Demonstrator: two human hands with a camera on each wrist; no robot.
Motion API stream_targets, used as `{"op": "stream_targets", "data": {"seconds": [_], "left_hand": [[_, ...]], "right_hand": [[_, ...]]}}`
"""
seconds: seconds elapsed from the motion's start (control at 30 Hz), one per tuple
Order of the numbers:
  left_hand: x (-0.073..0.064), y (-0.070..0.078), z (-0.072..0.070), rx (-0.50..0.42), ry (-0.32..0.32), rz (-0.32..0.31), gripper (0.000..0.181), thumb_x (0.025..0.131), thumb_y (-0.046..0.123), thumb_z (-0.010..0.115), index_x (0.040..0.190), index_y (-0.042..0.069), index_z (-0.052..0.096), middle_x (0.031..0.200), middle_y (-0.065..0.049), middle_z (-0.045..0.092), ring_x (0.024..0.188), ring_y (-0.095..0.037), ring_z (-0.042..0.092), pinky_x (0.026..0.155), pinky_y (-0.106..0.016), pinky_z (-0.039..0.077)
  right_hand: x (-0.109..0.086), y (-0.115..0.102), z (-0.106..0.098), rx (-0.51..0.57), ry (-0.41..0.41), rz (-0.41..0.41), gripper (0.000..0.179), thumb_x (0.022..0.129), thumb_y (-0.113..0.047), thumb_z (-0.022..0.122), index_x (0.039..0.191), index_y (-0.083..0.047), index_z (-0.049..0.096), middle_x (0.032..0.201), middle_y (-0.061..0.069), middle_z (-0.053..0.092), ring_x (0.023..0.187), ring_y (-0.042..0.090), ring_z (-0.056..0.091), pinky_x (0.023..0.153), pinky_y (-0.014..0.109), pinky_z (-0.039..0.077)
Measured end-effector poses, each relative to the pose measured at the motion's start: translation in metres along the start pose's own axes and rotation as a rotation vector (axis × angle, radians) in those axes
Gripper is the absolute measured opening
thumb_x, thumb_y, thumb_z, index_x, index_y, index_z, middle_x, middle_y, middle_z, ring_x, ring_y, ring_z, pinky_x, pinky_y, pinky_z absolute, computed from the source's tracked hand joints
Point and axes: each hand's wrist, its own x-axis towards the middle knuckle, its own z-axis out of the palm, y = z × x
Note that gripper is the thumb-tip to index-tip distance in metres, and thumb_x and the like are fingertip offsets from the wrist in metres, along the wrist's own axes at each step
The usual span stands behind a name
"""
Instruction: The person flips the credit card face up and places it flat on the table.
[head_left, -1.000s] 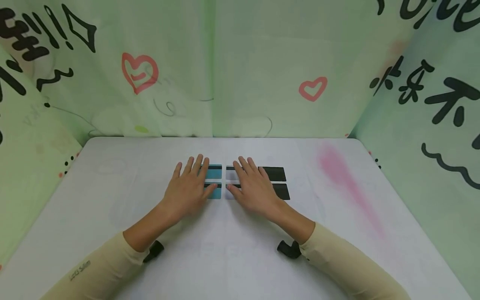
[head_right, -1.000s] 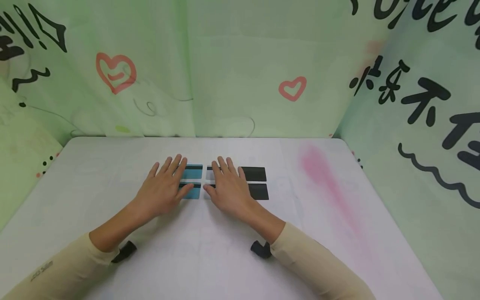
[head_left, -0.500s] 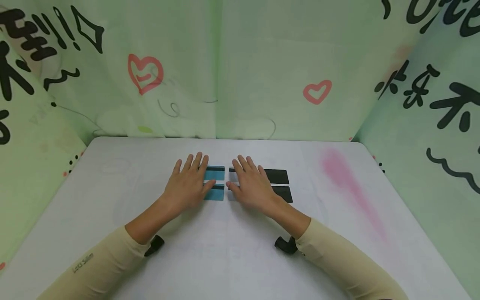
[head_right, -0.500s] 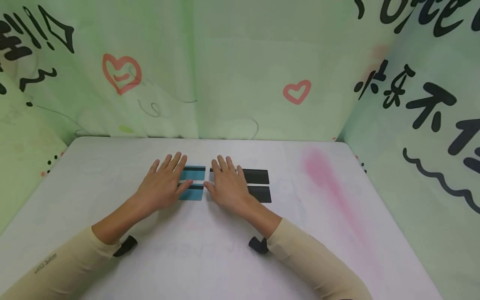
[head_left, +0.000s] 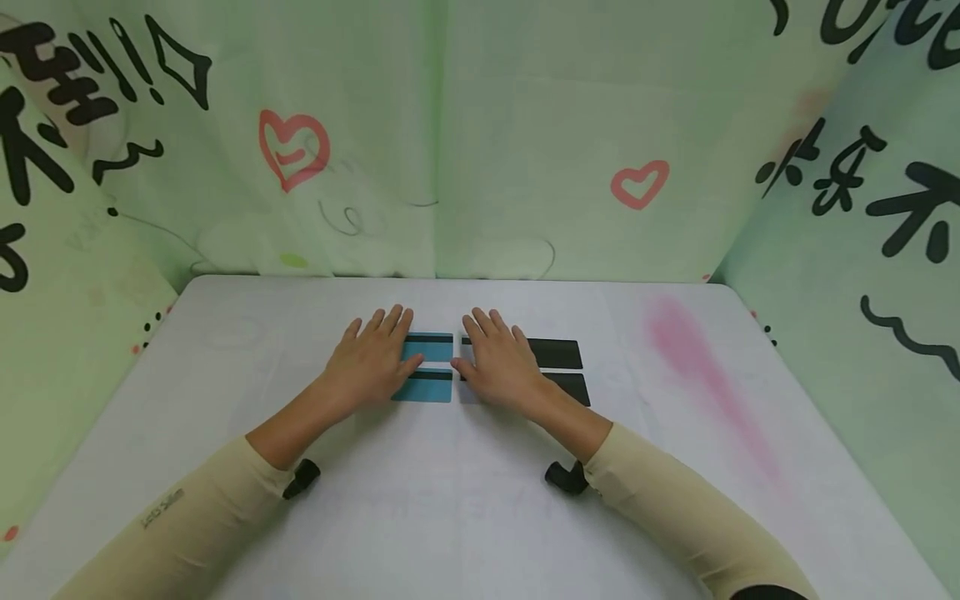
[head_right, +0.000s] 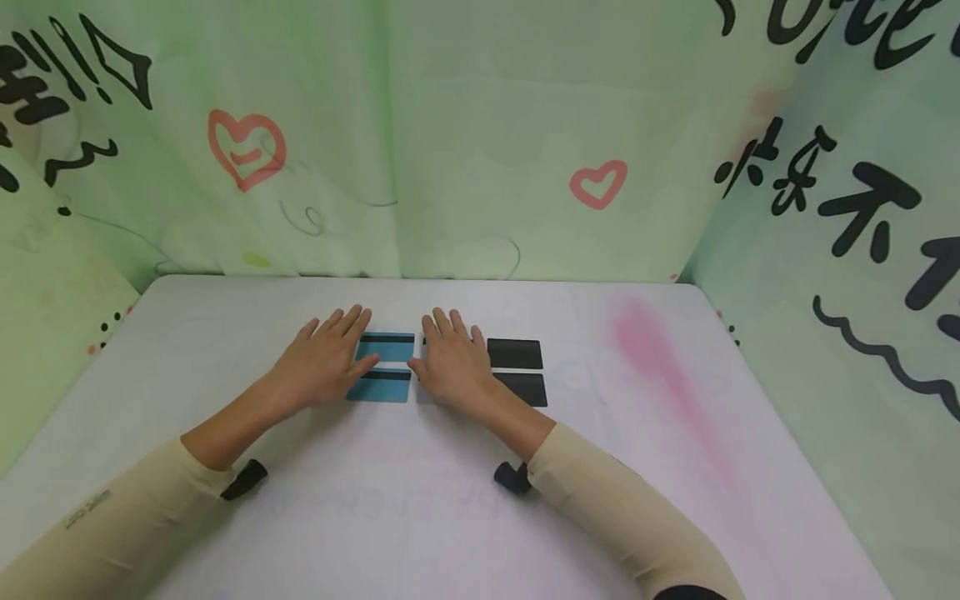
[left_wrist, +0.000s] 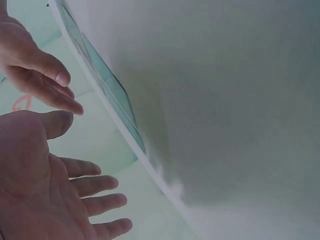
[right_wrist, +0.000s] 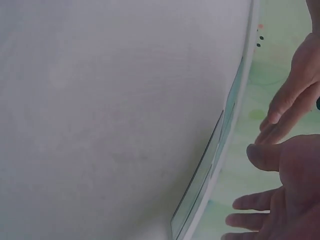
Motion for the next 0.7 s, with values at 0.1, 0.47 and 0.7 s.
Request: {"op": "stream_targets", "data": {"seconds": [0.1, 0.47, 0.7], "left_hand": [[0.003, -0.004, 0.002, -0.007, 0.008, 0.016, 0.074, 0.108, 0.042, 0.053, 0.163, 0.000, 0.027, 0.168, -0.020, 0.031, 0.155, -0.042, 0.032, 0.123, -0.064, 0.026], [0.020, -0.020, 0.002, -0.071, 0.027, 0.066, 0.069, 0.099, 0.034, 0.071, 0.155, 0.001, 0.046, 0.153, -0.020, 0.053, 0.138, -0.040, 0.054, 0.107, -0.059, 0.048], [0.029, -0.031, -0.003, -0.124, -0.008, 0.108, 0.064, 0.094, 0.029, 0.076, 0.149, 0.002, 0.055, 0.145, -0.019, 0.058, 0.131, -0.040, 0.057, 0.105, -0.061, 0.048]], "right_hand": [[0.004, 0.000, 0.001, 0.000, -0.004, -0.010, 0.071, 0.105, -0.040, 0.061, 0.161, -0.004, 0.037, 0.168, 0.017, 0.034, 0.158, 0.039, 0.027, 0.123, 0.063, 0.027], [0.017, 0.002, 0.002, 0.045, -0.022, -0.087, 0.065, 0.101, -0.029, 0.070, 0.155, -0.002, 0.045, 0.156, 0.017, 0.051, 0.148, 0.035, 0.045, 0.120, 0.055, 0.037], [0.029, 0.005, -0.004, 0.034, -0.102, -0.181, 0.059, 0.101, -0.022, 0.068, 0.152, 0.000, 0.048, 0.152, 0.018, 0.054, 0.141, 0.034, 0.051, 0.116, 0.047, 0.044]]}}
